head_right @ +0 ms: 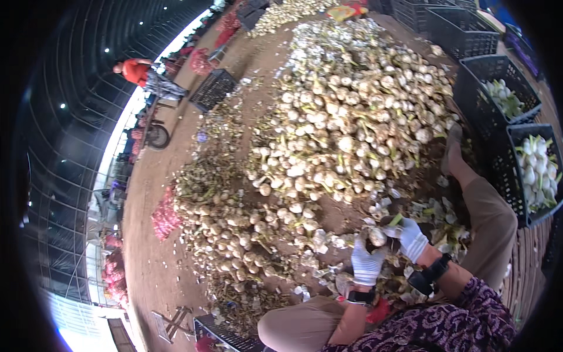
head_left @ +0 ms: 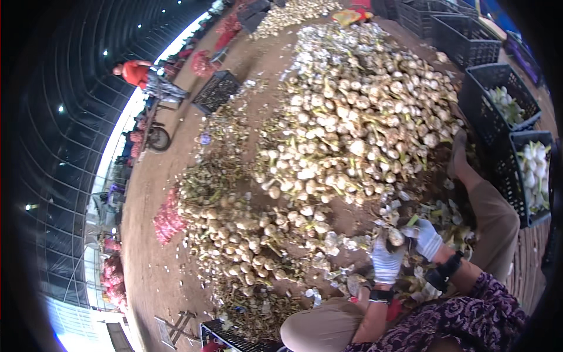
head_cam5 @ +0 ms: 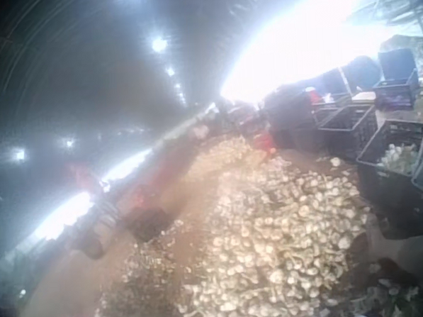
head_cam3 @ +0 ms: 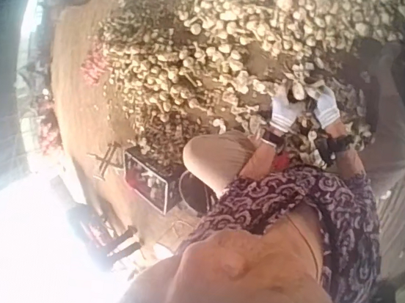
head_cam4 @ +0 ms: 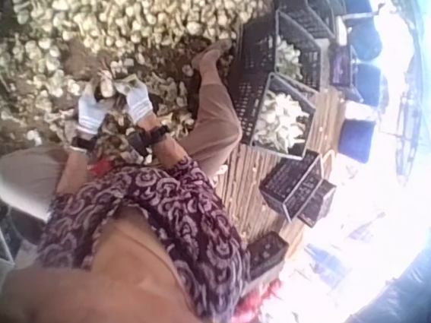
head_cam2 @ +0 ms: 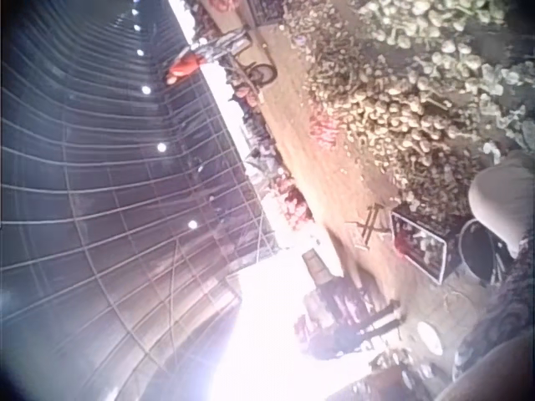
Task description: The person peels garlic bulbs by hand, removing the outer layers and stems before placing the cleaned garlic into a plastic crate.
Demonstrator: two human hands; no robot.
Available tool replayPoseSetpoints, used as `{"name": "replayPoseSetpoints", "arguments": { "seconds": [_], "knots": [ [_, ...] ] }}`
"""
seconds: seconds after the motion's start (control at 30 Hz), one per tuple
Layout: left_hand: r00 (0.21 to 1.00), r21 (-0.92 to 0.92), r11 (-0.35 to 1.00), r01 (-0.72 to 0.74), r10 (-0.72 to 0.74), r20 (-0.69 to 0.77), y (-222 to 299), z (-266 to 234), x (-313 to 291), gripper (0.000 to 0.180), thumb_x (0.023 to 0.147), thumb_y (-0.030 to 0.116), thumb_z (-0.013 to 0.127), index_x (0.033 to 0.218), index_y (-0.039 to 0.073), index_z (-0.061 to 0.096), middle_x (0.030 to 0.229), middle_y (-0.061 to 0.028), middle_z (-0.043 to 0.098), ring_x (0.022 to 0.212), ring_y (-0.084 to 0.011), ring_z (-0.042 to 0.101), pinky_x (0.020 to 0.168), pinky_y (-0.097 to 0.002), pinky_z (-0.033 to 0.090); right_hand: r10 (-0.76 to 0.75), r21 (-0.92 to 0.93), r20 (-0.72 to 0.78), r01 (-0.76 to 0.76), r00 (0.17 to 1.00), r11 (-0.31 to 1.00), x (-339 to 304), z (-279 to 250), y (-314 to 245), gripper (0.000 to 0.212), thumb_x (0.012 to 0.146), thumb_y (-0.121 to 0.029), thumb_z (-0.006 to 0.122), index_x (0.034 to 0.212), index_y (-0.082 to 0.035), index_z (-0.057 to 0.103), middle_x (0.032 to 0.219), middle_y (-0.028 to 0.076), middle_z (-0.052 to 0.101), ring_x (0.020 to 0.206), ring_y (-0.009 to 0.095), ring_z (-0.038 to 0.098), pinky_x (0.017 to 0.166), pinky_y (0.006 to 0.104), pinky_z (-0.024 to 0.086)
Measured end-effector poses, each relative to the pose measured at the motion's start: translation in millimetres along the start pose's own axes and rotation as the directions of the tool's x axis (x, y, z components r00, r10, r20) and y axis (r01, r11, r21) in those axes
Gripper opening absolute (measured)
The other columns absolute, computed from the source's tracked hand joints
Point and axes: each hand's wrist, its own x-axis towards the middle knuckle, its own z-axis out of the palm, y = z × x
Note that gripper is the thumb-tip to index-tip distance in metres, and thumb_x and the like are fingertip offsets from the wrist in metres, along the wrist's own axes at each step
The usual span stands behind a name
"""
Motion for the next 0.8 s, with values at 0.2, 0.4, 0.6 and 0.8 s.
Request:
{"name": "replayPoseSetpoints", "arguments": {
  "seconds": [0.2,0.4,0.6,0.8],
  "knots": [
    [0.995,0.065,0.995,-0.076,0.080,-0.055,9.1,-5.7,0.8,0.056,0.063,0.017,0.077,0.110,-0.004,0.053,0.103,-0.0167,0.059,0.099,-0.0269,0.056,0.087,-0.0361,0.044,-0.083,0.164,0.164,0.056,0.983,0.985,-2.6,-2.1,-2.7,0.036,0.074,0.001,0.062,0.109,0.002,0.055,0.099,0.008,0.062,0.090,0.018,0.061,0.082,0.0300,0.049],
    [0.834,-0.801,0.356,0.482,-0.466,0.295,60.5,-28.3,1.5,0.032,0.086,0.038,0.052,0.097,0.009,0.059,0.084,-0.0039,0.062,0.072,-0.0146,0.057,0.060,-0.0278,0.046,-0.424,-0.630,0.460,0.623,0.780,0.463,3.5,13.3,-29.3,0.022,0.067,0.000,0.061,0.088,-0.004,0.066,0.081,0.013,0.066,0.069,0.025,0.063,0.064,0.0327,0.051],
    [0.818,-0.781,0.288,0.554,-0.364,0.446,42.3,-31.4,1.9,0.046,0.086,0.049,0.046,0.100,0.007,0.057,0.082,-0.0052,0.061,0.062,-0.0158,0.055,0.052,-0.0274,0.043,-0.371,-0.591,0.340,0.503,0.864,0.631,0.3,12.1,-15.6,0.030,0.067,0.002,0.064,0.096,-0.003,0.063,0.090,0.014,0.065,0.083,0.026,0.062,0.074,0.0323,0.050],
    [0.891,-0.673,0.674,0.303,-0.451,-0.051,20.1,-18.6,-5.8,0.042,0.085,0.046,0.049,0.097,0.006,0.057,0.072,-0.0043,0.058,0.050,-0.0142,0.051,0.040,-0.0240,0.037,-0.320,-0.595,0.428,0.530,0.845,0.604,-15.3,18.6,-16.7,0.035,0.068,-0.005,0.071,0.102,-0.003,0.061,0.090,0.012,0.065,0.086,0.020,0.063,0.075,0.0302,0.051]
  ]
}}
